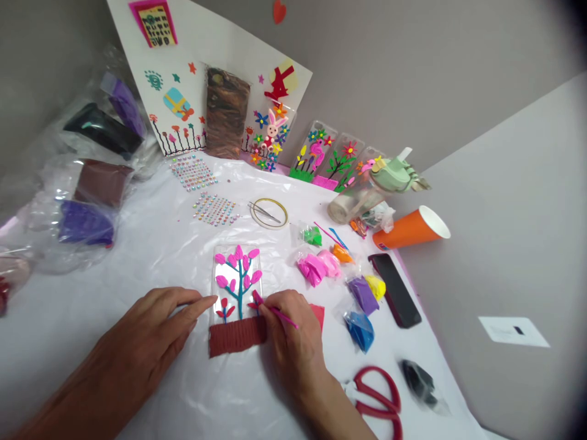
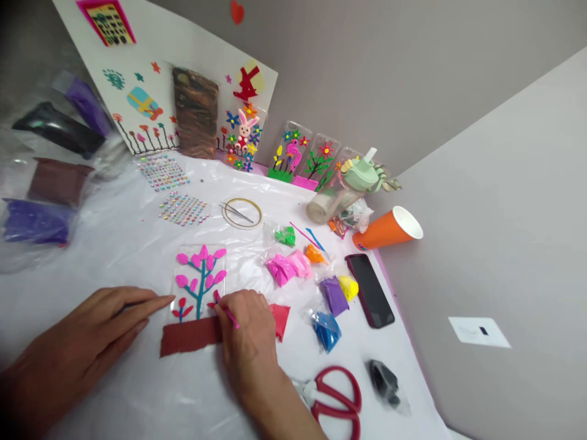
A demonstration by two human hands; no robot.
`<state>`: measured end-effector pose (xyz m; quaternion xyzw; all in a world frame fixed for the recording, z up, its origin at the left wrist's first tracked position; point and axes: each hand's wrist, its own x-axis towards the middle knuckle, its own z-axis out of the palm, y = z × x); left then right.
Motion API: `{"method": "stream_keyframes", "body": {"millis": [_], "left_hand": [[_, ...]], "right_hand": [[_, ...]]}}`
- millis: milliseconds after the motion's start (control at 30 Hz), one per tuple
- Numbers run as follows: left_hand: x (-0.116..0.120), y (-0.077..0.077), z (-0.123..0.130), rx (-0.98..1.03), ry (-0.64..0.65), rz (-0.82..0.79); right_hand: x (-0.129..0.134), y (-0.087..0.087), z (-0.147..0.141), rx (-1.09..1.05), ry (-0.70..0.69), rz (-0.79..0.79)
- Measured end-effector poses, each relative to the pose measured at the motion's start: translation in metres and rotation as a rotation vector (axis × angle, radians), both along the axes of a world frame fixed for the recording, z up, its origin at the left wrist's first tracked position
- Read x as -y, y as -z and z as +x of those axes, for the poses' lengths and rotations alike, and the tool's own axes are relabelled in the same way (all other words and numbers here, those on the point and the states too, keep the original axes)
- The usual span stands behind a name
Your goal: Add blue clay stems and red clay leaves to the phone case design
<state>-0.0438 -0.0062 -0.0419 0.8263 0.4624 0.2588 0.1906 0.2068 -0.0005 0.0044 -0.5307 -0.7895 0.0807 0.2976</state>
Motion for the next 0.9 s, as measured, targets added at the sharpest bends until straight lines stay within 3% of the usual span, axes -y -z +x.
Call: {"method": "stream_keyframes", "body": {"millis": [633,900], "left_hand": [[-0.0017,-0.0021,0.0013,0.018,-0.007,0.006],[-0.0018,-0.0020,-0.0001,0.014,-0.010,0.048]], "right_hand": [[0.0001,0.0020,-0.0003,0.119,-0.084,-0.050],[-0.0004,-0.0029,-0.0012,-0.120,0.059,-0.121]]}}
